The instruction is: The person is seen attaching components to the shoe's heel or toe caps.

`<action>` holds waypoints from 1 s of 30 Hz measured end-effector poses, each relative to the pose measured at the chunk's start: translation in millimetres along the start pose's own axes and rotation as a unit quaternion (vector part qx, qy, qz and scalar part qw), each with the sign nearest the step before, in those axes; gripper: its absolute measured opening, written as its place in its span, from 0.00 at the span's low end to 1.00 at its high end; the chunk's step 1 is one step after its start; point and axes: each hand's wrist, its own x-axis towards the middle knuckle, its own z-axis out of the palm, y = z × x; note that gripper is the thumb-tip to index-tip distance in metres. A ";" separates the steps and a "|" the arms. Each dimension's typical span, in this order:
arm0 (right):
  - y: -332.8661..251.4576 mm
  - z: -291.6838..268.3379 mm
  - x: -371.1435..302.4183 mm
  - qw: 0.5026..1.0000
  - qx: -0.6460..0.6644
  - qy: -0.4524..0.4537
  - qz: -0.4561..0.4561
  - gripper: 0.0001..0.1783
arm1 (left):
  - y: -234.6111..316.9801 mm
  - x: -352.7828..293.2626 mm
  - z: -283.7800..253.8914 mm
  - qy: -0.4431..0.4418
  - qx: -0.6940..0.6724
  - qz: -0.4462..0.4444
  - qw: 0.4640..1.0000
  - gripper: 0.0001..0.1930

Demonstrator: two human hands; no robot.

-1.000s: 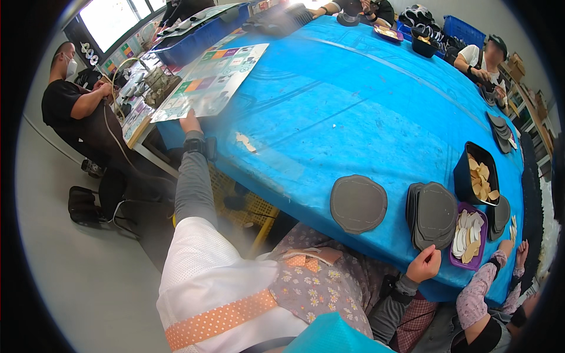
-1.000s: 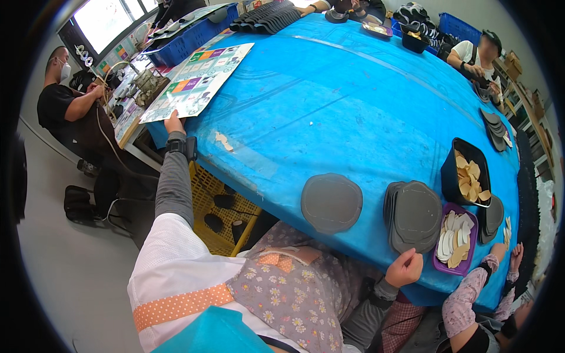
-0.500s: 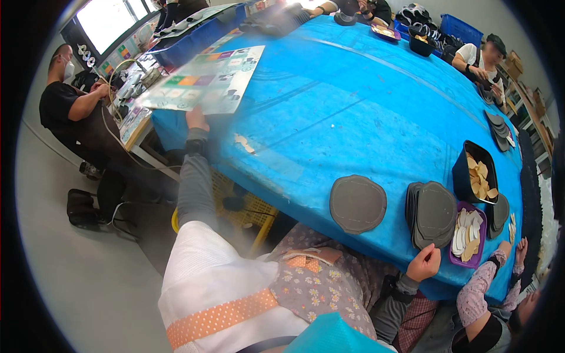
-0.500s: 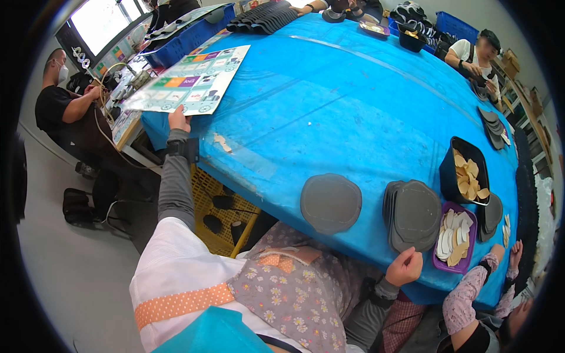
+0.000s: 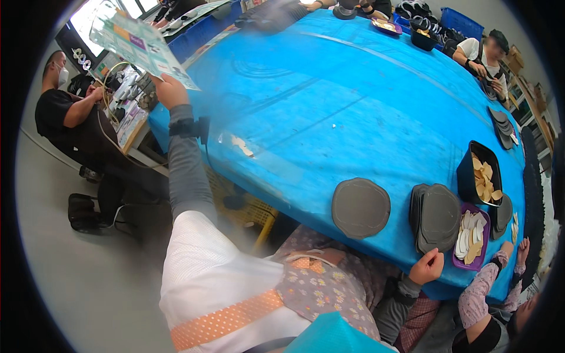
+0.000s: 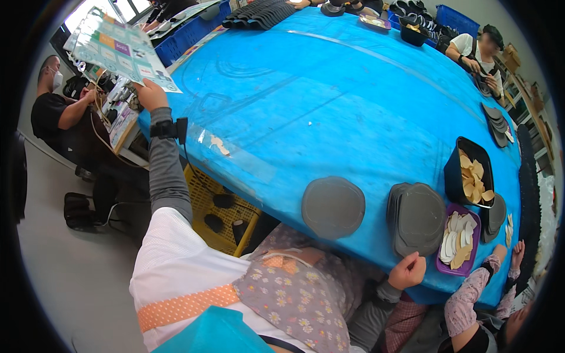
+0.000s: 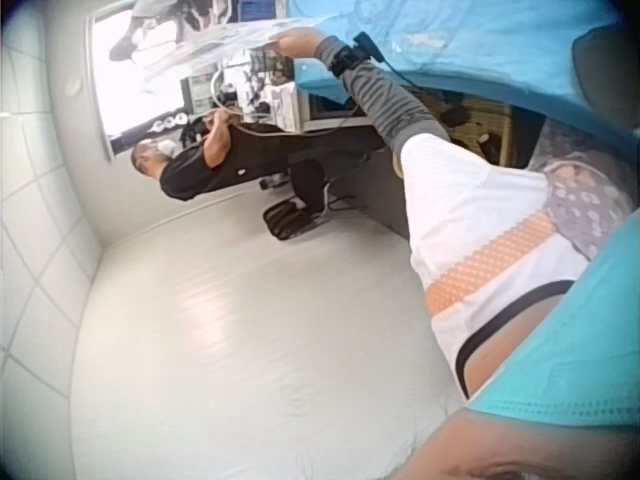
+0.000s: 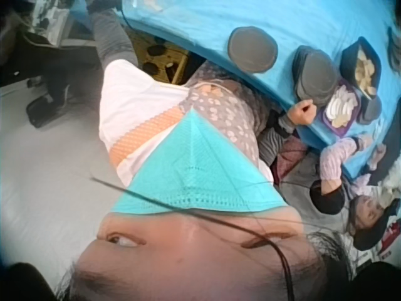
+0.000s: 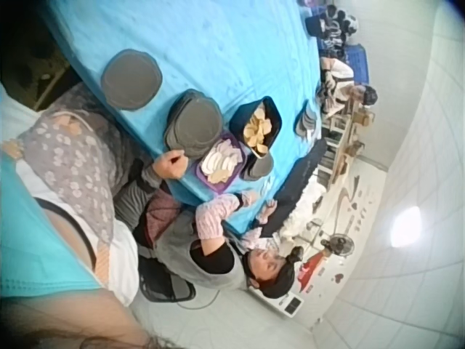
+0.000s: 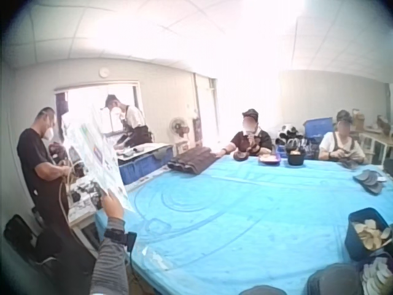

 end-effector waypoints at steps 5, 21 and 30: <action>2.0 2.6 -2.7 1.000 -0.017 0.005 -0.007 0.18 | -11.9 31.3 16.4 -0.015 0.137 -0.043 0.990 0.30; 4.7 8.8 -8.6 0.998 -0.060 0.009 0.018 0.17 | -121.6 67.1 104.0 -0.102 0.199 -0.132 0.966 0.28; 4.5 9.0 -8.8 0.998 -0.049 0.002 0.027 0.17 | -220.0 76.3 173.1 -0.155 0.041 -0.239 0.958 0.42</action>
